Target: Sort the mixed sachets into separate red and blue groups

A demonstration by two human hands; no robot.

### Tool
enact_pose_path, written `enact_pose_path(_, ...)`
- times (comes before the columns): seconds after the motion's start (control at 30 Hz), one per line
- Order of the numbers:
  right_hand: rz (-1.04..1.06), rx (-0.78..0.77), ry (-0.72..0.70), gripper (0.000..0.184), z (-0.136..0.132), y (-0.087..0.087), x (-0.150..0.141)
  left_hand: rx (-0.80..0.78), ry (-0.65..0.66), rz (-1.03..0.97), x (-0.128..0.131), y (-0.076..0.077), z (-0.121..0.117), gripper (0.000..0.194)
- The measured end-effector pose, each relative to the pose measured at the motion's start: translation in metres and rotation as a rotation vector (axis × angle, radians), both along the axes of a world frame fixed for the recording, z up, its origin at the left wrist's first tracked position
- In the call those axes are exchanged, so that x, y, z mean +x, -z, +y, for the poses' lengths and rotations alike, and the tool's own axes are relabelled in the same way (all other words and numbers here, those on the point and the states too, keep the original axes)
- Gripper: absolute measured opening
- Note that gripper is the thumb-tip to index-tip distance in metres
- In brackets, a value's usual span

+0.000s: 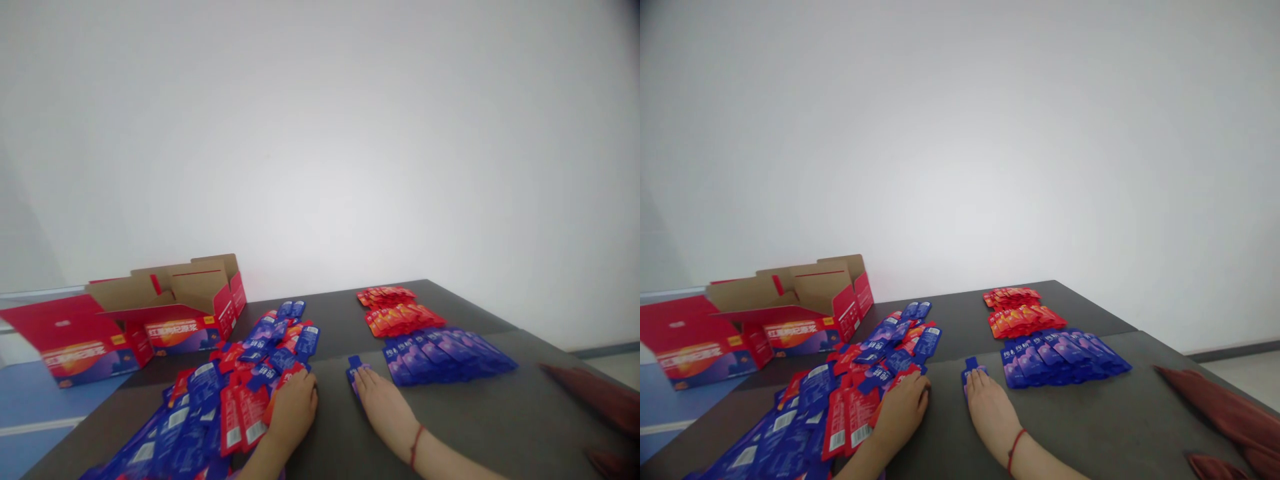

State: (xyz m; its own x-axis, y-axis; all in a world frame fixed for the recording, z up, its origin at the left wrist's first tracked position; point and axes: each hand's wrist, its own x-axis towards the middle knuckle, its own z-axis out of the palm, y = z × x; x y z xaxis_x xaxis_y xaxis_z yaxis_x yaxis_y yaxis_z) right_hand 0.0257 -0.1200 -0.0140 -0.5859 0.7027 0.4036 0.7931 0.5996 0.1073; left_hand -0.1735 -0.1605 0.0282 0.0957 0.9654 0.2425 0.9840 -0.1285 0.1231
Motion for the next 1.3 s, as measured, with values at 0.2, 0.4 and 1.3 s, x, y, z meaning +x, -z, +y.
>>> enact_pose_path(0.2,-0.022,-0.070,-0.036,0.046,0.007,0.000,-0.001,0.002,-0.005,0.020,0.002,-0.001,0.000,0.021)
enact_pose_path(0.4,0.105,-0.329,-0.302,0.059,0.004,-0.026,0.012,0.108,-0.011,0.067,0.003,0.000,-0.001,0.025)
enact_pose_path(1.3,0.158,-0.534,-0.516,0.067,0.004,-0.038,0.047,0.069,-0.094,0.165,0.008,-0.009,0.015,0.030)
